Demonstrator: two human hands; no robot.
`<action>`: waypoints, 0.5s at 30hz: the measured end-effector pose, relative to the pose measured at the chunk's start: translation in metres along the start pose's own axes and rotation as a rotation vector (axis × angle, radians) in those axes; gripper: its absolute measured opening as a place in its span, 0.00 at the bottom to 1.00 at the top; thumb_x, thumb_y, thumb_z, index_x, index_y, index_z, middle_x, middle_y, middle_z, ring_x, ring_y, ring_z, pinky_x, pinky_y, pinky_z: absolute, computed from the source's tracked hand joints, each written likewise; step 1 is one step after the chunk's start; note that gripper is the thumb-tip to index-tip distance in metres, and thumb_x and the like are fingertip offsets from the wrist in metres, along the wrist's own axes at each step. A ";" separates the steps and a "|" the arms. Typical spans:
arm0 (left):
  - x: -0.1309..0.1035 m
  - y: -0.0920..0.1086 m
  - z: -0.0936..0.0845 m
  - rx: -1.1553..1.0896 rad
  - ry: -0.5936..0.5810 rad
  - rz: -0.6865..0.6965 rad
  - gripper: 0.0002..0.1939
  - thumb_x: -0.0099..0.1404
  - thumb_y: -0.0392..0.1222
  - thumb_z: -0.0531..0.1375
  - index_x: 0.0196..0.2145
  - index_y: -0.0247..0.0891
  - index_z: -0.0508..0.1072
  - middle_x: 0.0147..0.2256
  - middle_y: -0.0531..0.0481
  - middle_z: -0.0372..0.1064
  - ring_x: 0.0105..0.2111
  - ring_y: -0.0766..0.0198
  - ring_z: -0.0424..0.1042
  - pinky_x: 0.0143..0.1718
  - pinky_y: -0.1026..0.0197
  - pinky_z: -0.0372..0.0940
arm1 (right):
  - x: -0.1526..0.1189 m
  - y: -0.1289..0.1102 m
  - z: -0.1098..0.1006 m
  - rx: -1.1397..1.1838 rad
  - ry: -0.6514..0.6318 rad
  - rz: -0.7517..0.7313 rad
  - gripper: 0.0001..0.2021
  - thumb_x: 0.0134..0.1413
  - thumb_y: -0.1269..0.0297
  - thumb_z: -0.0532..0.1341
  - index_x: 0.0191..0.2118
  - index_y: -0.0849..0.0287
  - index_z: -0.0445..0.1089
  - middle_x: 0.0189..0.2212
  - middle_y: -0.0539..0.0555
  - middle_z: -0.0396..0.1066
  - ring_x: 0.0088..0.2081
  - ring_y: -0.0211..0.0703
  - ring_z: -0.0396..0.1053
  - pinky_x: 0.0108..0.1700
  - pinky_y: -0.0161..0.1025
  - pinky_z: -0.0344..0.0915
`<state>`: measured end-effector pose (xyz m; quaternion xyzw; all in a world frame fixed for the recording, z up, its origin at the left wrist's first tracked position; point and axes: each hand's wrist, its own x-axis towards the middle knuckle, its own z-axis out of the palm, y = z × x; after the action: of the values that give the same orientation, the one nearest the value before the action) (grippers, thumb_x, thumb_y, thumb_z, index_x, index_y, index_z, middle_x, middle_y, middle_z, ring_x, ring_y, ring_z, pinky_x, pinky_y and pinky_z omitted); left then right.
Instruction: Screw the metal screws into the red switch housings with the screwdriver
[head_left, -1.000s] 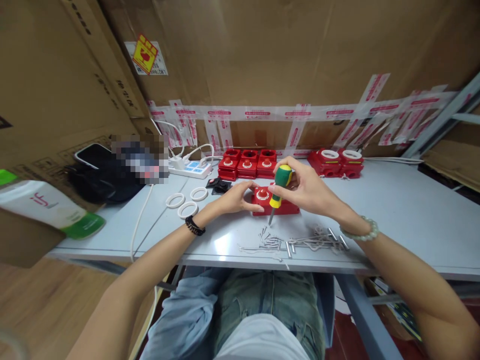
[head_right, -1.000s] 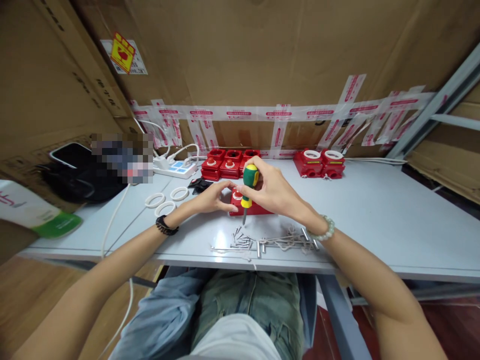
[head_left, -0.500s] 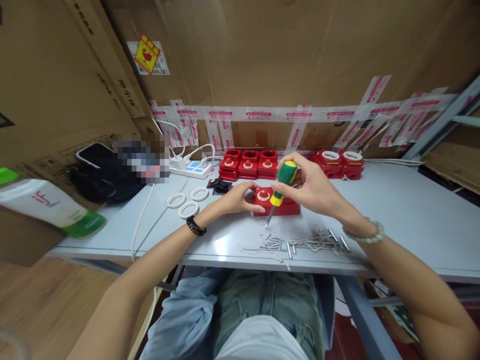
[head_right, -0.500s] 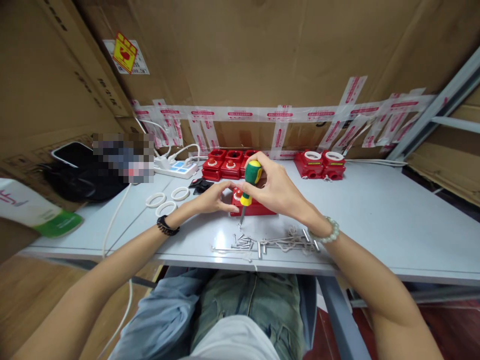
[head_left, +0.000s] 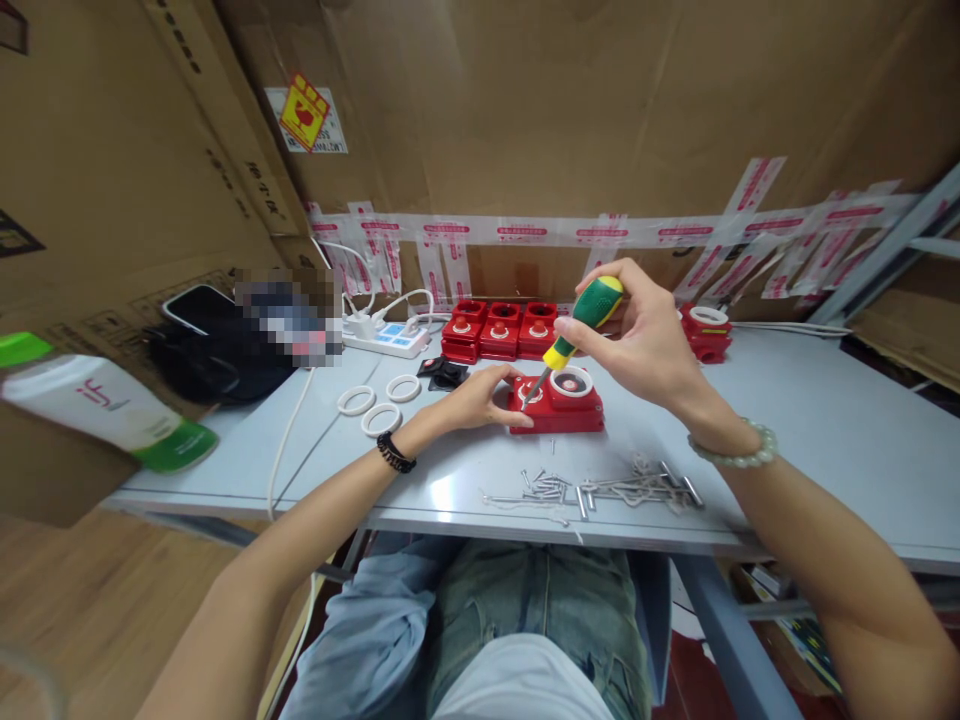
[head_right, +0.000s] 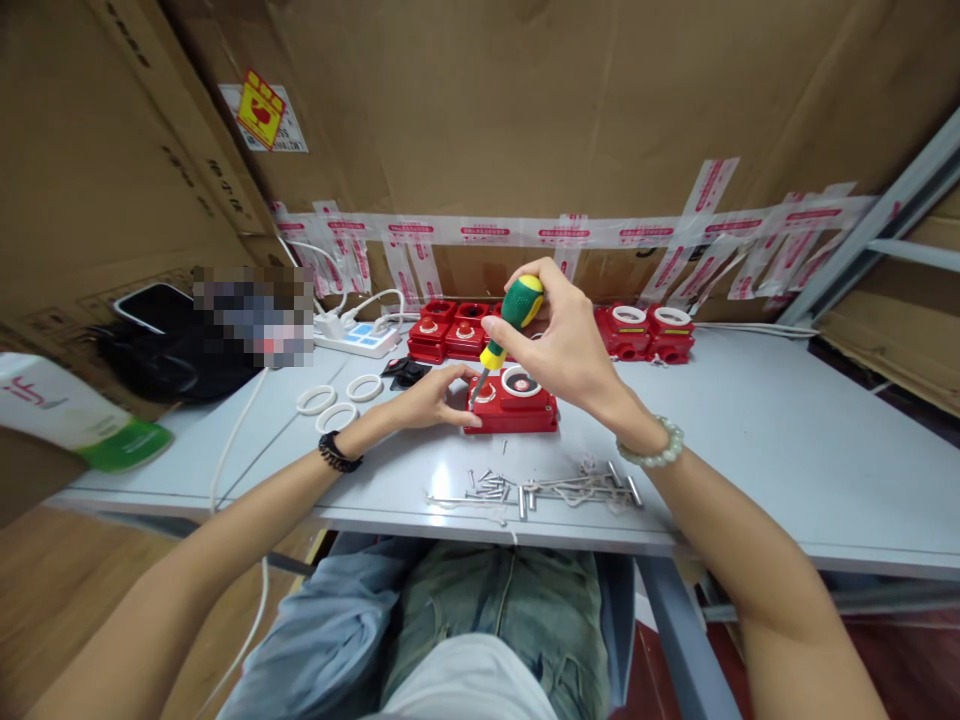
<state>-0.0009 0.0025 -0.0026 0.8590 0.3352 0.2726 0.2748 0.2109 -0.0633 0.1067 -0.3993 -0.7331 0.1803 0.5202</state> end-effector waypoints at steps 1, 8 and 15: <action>0.000 0.000 0.000 -0.003 -0.005 0.002 0.30 0.49 0.52 0.73 0.45 0.36 0.70 0.46 0.43 0.72 0.45 0.54 0.71 0.47 0.53 0.65 | 0.001 0.003 0.001 -0.010 0.007 -0.008 0.19 0.47 0.55 0.69 0.40 0.54 0.61 0.30 0.49 0.64 0.30 0.41 0.67 0.31 0.41 0.70; 0.000 0.001 -0.001 0.003 -0.001 0.011 0.30 0.49 0.52 0.73 0.46 0.37 0.69 0.45 0.43 0.73 0.44 0.54 0.72 0.46 0.53 0.65 | 0.003 0.015 0.008 -0.022 0.007 -0.031 0.17 0.48 0.58 0.68 0.40 0.55 0.61 0.31 0.49 0.64 0.30 0.40 0.67 0.30 0.40 0.69; 0.000 0.000 0.000 0.004 0.004 0.026 0.30 0.50 0.53 0.72 0.45 0.36 0.69 0.44 0.43 0.73 0.44 0.54 0.72 0.46 0.53 0.65 | 0.003 0.010 0.008 -0.021 0.003 -0.030 0.17 0.48 0.59 0.68 0.39 0.54 0.61 0.31 0.48 0.64 0.30 0.40 0.68 0.30 0.40 0.69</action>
<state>-0.0009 0.0024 -0.0025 0.8633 0.3250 0.2771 0.2687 0.2075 -0.0540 0.0984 -0.3938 -0.7402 0.1642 0.5197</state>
